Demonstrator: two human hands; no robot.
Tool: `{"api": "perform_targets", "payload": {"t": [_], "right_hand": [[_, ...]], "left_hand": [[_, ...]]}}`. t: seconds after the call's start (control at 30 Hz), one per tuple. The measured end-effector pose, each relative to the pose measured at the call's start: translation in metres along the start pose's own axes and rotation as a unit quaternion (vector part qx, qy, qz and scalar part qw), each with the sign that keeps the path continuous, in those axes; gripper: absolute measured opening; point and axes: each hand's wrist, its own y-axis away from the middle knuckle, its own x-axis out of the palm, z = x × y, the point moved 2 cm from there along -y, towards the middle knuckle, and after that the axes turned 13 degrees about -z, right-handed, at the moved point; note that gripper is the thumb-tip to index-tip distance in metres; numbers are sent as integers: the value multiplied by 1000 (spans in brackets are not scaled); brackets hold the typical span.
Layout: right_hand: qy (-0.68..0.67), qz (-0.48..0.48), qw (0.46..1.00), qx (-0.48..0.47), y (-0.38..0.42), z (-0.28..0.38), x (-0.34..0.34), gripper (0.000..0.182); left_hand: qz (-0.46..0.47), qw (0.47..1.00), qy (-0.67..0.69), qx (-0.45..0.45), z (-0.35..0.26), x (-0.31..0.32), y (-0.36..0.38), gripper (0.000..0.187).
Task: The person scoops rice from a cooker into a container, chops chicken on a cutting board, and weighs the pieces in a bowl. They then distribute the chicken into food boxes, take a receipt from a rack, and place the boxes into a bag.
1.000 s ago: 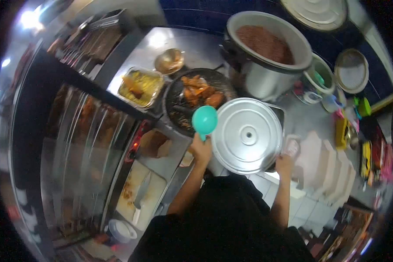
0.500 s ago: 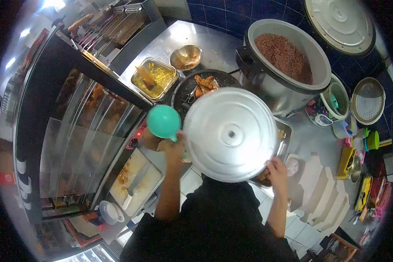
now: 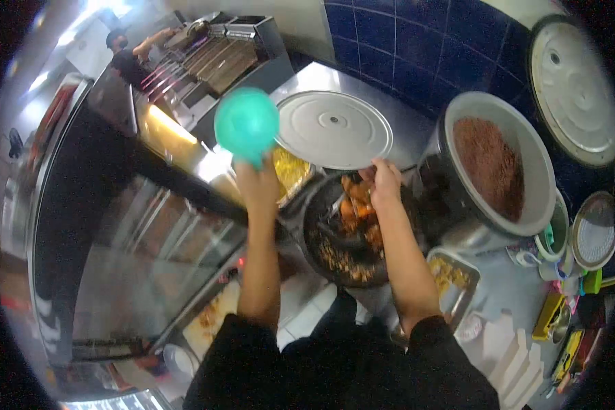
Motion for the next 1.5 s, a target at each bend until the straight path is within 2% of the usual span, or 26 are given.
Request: {"api": "perform_targets", "payload": {"t": [0.03,0.07,0.1,0.13,0.2,0.27,0.37,0.47,0.5,0.53,0.57,0.63,0.67,0.73,0.87,0.9,0.93,1.0,1.07,1.1,1.17,1.23,1.3,1.37,1.4,1.5], "right_hand": [[19,12,999,-30,-28,-1,31,11],[38,24,997,-57,-62,-9,64,11],[98,3,987,-125,-109,-20,95,20],[155,-18,969,-191,-158,-30,124,29],[232,-43,941,-244,-238,-44,176,31],[265,8,927,-265,-231,-32,207,34],[302,-47,911,-276,-277,-63,241,36],[438,-15,880,-183,-340,-93,244,41],[528,-28,807,-262,-338,-91,238,44],[609,-39,718,-335,-325,-73,229,49],[645,-44,689,-328,-282,-38,228,63],[401,-135,692,-585,-223,6,221,66],[313,-95,635,-700,-155,40,214,54],[208,11,663,-719,-43,70,168,34],[319,198,605,-702,72,72,55,10],[379,231,550,-708,82,65,20,16],[462,223,564,-646,93,56,-11,23],[567,231,595,-521,126,66,-71,37],[559,192,519,-617,162,124,-122,44],[617,123,516,-582,182,166,-144,33],[480,-151,521,-689,190,238,-217,12],[269,-356,446,-776,182,354,-223,25],[193,-221,522,-801,127,482,-242,40],[199,-334,553,-737,85,560,-225,73],[185,-318,566,-738,69,580,-225,73],[203,-155,728,-636,27,623,-214,73]], "left_hand": [[123,985,74,-100,-1,-12,19,25],[71,994,80,4,-6,-20,44,24],[91,992,57,-61,-11,-29,66,22],[101,972,138,-163,-6,-38,91,21],[178,939,171,-240,20,-60,133,20],[296,892,176,-291,70,-86,183,31],[443,817,121,-350,106,-105,216,59],[329,691,251,-593,114,-111,225,64],[294,720,231,-584,110,-109,216,46],[375,792,153,-458,103,-108,197,38],[425,845,63,-317,95,-106,178,31],[459,818,139,-317,90,-101,166,51],[447,810,183,-332,91,-91,171,50],[415,761,272,-418,115,-84,212,50],[397,806,204,-389,88,-52,182,29],[364,800,190,-437,72,-41,172,22],[332,791,171,-485,56,-31,165,15],[390,753,176,-501,28,-14,150,13],[381,770,216,-463,7,-3,156,7],[370,774,187,-479,-4,-6,162,8],[370,784,215,-450,-16,-1,175,15],[348,797,189,-456,-43,-3,177,19],[323,799,246,-444,-59,-12,185,22],[302,821,243,-419,-96,-37,194,22],[290,836,239,-401,-111,-49,199,23],[283,869,190,-359,-117,-101,227,18]]}}
